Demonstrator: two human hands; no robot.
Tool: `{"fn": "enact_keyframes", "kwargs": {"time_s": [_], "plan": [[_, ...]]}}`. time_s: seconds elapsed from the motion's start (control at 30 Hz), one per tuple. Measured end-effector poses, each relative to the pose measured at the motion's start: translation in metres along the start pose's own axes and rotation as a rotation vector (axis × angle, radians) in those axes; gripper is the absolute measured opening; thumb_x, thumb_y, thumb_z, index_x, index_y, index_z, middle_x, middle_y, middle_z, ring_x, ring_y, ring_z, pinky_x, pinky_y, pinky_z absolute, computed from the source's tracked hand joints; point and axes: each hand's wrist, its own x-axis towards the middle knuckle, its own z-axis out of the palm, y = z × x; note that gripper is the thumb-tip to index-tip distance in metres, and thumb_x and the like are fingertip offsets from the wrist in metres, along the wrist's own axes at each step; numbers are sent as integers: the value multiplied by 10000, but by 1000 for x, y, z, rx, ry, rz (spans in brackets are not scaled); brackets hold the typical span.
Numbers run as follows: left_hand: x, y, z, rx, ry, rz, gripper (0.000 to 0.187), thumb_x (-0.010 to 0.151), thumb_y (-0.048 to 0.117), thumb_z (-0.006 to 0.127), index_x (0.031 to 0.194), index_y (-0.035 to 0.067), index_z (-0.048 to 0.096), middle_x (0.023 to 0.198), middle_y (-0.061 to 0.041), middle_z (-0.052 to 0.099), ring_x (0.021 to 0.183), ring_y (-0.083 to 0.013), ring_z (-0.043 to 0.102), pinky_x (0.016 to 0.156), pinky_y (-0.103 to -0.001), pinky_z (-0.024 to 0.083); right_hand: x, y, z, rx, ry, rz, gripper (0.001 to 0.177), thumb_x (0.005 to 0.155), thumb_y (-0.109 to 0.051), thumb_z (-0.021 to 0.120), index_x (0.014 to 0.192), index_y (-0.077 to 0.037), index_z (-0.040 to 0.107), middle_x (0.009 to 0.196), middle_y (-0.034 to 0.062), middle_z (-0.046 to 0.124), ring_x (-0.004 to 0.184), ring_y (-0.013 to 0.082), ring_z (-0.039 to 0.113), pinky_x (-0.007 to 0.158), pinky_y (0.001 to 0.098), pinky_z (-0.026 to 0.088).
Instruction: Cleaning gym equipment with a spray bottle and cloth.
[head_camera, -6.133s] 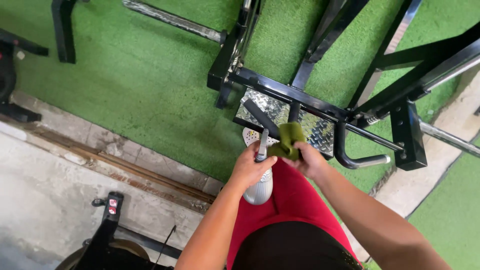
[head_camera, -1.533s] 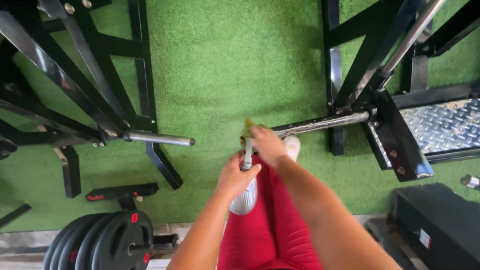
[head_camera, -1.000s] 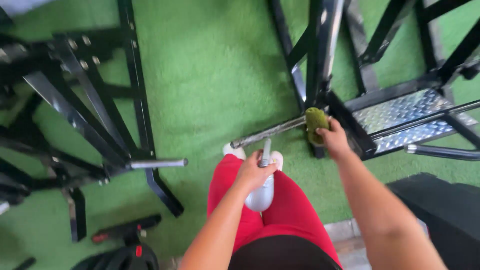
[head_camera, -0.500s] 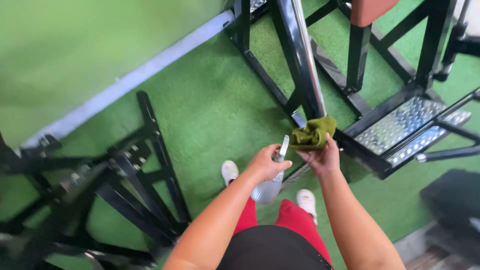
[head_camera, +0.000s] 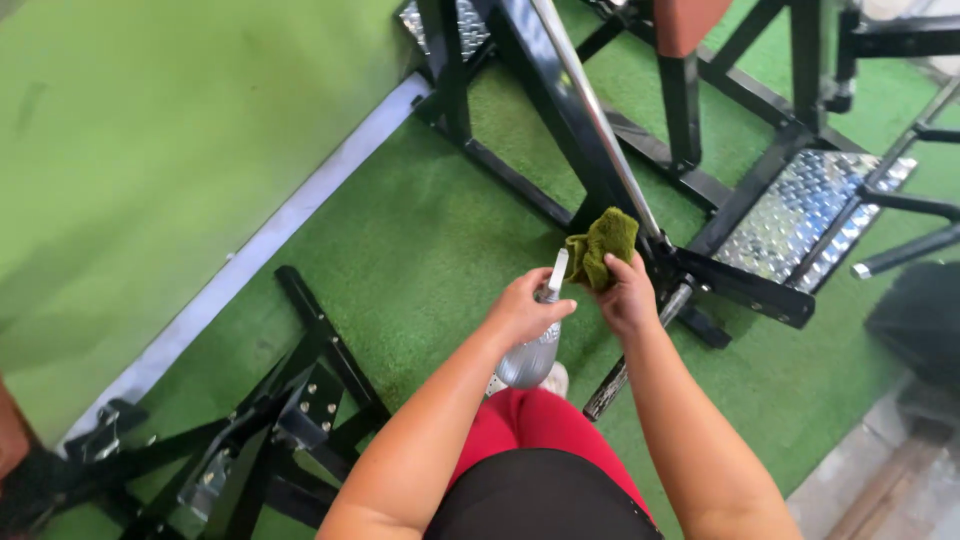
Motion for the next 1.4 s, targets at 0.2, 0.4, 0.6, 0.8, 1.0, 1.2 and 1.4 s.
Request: {"fn": "enact_keyframes", "kwargs": {"time_s": [0.2,0.4,0.6,0.8,1.0,1.2,1.4], "plan": [[25,24,-12,-5,3,122,736,749,386,839,1355,35,612,1240,-146,720,1092,-235,709,942,-360,550,22,-40,33,-74,40,-91,467,976,-102,566,1437,-154,508,1328,83,662,1198,275,668,959,480,579],[57,66,-66,-8,72,107,739,735,402,834,1350,54,618,1129,-122,746,977,-210,726,872,-353,576,111,-67,130,-402,-64,-316,495,984,-91,627,1460,-109,495,1218,115,647,1024,250,651,845,396,570],[128,70,-99,97,136,22,748,738,415,842,1347,53,605,1073,-132,741,926,-225,714,848,-365,570,235,-87,237,-1035,-83,-1075,623,885,-37,763,1458,-98,525,1368,189,581,1277,355,593,1118,438,478],[183,90,-114,49,233,-71,782,720,423,840,1375,70,599,1010,-145,741,866,-256,689,798,-383,584,274,-98,292,-1213,-136,-928,760,771,-10,677,1489,-171,485,1390,222,540,1260,438,556,1063,434,490],[221,94,-105,153,205,11,737,735,423,842,1339,60,626,1070,-134,743,922,-232,719,839,-365,579,247,-96,184,-1254,-174,-721,732,784,-18,681,1478,-148,490,1296,191,585,1217,420,580,1031,441,490],[253,86,-74,224,35,40,707,773,405,832,1340,44,616,1175,-155,725,1040,-245,715,912,-360,565,260,-43,28,-1330,97,-450,659,733,41,630,1366,-134,580,1316,193,603,1265,403,558,1109,438,452],[270,55,-39,96,-232,76,669,791,311,835,1360,48,601,1236,-140,705,1101,-239,708,962,-361,565,227,-51,85,-1141,113,-682,667,734,5,683,1384,-84,565,1337,230,563,1284,448,519,1101,469,430]]}}
